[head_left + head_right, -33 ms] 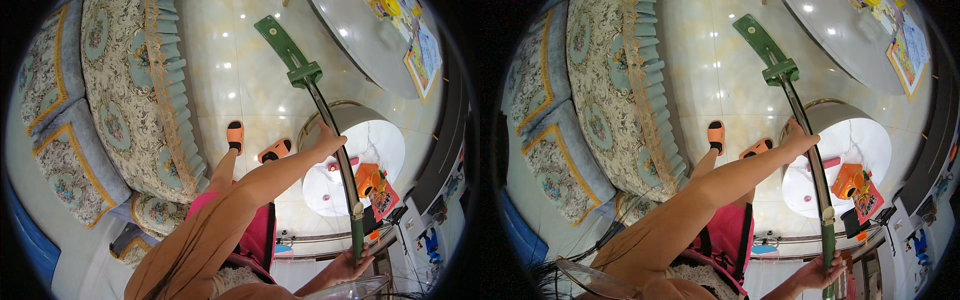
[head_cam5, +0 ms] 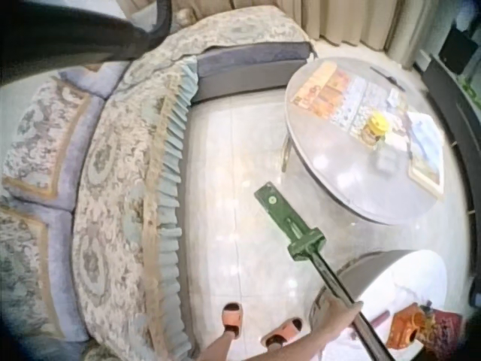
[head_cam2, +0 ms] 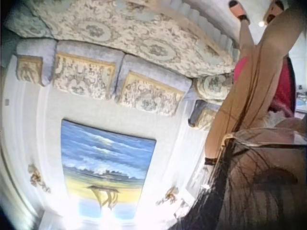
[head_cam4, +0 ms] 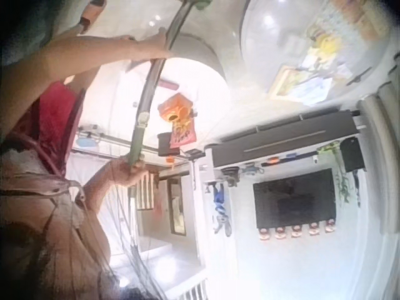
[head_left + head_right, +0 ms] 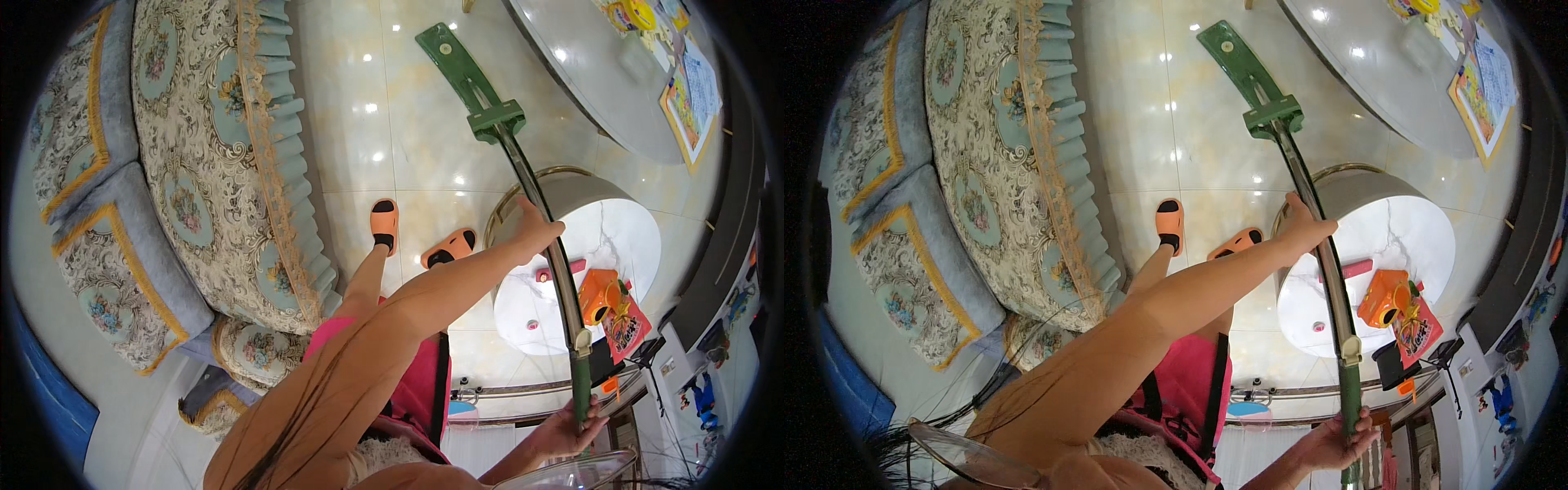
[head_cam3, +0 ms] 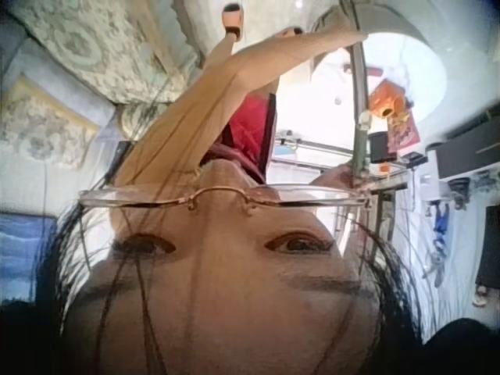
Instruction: The person mops a tiled floor in a living room using a green flat mop. They move the mop back and forth across the floor, navigating around furniture such as a sofa and a coffee table. The person also briefly moves a red bucket out of the way to continue cleaning.
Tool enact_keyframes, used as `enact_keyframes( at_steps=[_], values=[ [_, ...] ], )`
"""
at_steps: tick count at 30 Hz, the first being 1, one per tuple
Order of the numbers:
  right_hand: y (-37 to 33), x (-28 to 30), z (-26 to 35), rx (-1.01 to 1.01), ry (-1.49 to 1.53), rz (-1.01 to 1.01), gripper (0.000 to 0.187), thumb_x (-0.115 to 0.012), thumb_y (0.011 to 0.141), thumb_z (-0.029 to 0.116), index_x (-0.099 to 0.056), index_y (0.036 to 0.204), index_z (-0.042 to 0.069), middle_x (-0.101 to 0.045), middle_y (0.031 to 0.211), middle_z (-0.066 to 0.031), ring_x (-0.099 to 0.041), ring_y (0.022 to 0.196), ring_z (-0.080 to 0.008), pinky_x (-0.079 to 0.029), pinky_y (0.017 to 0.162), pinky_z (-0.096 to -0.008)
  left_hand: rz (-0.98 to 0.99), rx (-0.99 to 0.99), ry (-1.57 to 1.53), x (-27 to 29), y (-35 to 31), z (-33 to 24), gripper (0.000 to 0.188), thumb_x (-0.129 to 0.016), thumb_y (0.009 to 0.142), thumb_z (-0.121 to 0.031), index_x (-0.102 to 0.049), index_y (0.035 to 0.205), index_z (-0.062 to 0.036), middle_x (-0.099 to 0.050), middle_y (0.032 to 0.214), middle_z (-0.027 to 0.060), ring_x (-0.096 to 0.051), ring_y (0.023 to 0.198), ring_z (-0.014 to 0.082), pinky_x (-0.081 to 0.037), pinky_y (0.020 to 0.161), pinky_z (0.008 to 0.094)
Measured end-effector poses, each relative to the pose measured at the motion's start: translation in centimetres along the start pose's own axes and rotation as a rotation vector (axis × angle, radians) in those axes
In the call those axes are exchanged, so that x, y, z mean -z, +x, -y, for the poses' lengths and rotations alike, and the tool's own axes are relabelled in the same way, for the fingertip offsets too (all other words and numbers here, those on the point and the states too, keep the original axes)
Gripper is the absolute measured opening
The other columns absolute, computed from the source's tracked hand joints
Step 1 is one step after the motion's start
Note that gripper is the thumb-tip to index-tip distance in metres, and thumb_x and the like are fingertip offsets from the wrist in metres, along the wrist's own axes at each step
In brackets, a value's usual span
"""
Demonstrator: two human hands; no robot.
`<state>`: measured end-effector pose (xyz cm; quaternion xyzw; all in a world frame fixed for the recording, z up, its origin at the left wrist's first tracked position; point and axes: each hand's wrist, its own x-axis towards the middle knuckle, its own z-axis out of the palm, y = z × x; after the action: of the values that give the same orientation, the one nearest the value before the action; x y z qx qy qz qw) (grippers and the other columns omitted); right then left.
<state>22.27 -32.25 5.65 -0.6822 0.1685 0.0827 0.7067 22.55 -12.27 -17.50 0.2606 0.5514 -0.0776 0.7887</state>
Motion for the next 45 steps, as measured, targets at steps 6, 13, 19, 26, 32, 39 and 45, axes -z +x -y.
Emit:
enact_keyframes(
  at_steps=[6,13,19,26,32,39,45],
  values=[
    [-3.4,-6.3,-8.0,-0.266,0.291,-0.002,0.024,-0.042,0.089,0.018,-0.053,0.084,-0.003,-0.055,0.094,-0.0132,-0.05,0.103,-0.0205,-0.036,0.096,-0.0353,-0.175,-0.218,0.349,8.4,6.5,-3.2,0.101,-0.063,0.064,-0.021,0.01,0.125,0.0124,-0.056,0.081,0.0203,-0.058,0.066,0.0264,-0.048,0.048,0.0312],
    [-4.1,-18.3,-15.1,-0.139,0.222,0.239,0.022,-0.038,0.089,0.015,-0.046,0.073,0.002,-0.049,0.08,-0.0063,-0.049,0.095,-0.0211,-0.033,0.095,-0.0369,-0.321,-0.389,0.06,18.6,8.7,-12.5,0.053,-0.061,0.065,-0.024,-0.031,0.097,0.0057,-0.054,0.077,0.0153,-0.056,0.061,0.0223,-0.049,0.049,0.0366],
    [-2.6,-20.4,-12.5,0.362,-0.254,0.972,0.025,-0.042,0.084,0.01,-0.034,0.061,0.008,-0.039,0.066,-0.0039,-0.045,0.076,-0.0198,-0.027,0.097,-0.0461,-0.166,-0.365,-0.282,21.2,5.7,-12.3,0.038,-0.047,0.076,-0.037,-0.037,0.093,-0.0042,-0.051,0.075,0.0081,-0.052,0.056,0.0185,-0.046,0.051,0.0351],
    [0.5,-21.8,-5.4,0.427,-0.451,1.369,0.027,-0.055,0.076,0.013,-0.037,0.056,0.009,-0.042,0.055,-0.0024,-0.046,0.06,-0.0167,-0.036,0.085,-0.0412,-0.091,-0.467,-0.647,19.4,4.3,-7.6,0.043,-0.049,0.075,-0.038,-0.029,0.095,-0.0056,-0.046,0.067,0.0059,-0.047,0.052,0.0159,-0.044,0.049,0.0334],
    [0.5,-18.4,0.2,0.29,-0.528,1.439,0.029,-0.064,0.064,0.007,-0.039,0.05,0.01,-0.05,0.052,-0.0032,-0.053,0.052,-0.0182,-0.043,0.072,-0.0386,-0.138,-0.384,-0.836,14.4,-1.9,0.4,0.031,-0.042,0.079,-0.044,-0.044,0.081,-0.0125,-0.052,0.074,0.0035,-0.052,0.069,0.0134,-0.042,0.06,0.0296],
    [1.3,-15.4,6.2,0.237,-0.563,1.787,0.023,-0.062,0.066,0.008,-0.047,0.049,0.01,-0.054,0.053,-0.0005,-0.058,0.058,-0.0151,-0.045,0.07,-0.0356,0.066,-0.206,-0.96,7.6,-8.1,6.1,0.044,-0.037,0.08,-0.048,-0.052,0.08,-0.0066,-0.057,0.079,0.0062,-0.054,0.068,0.0157,-0.043,0.064,0.0298],
    [-1.7,-13.0,6.0,0.287,-0.557,1.534,0.018,-0.066,0.061,0.011,-0.051,0.052,0.008,-0.059,0.057,-0.0059,-0.061,0.058,-0.0176,-0.05,0.064,-0.0355,0.11,0.022,-1.194,8.8,-8.9,5.5,0.02,-0.052,0.077,-0.024,-0.047,0.075,-0.0054,-0.05,0.073,0.0052,-0.051,0.069,0.0187,-0.044,0.068,0.0292]
  ],
)
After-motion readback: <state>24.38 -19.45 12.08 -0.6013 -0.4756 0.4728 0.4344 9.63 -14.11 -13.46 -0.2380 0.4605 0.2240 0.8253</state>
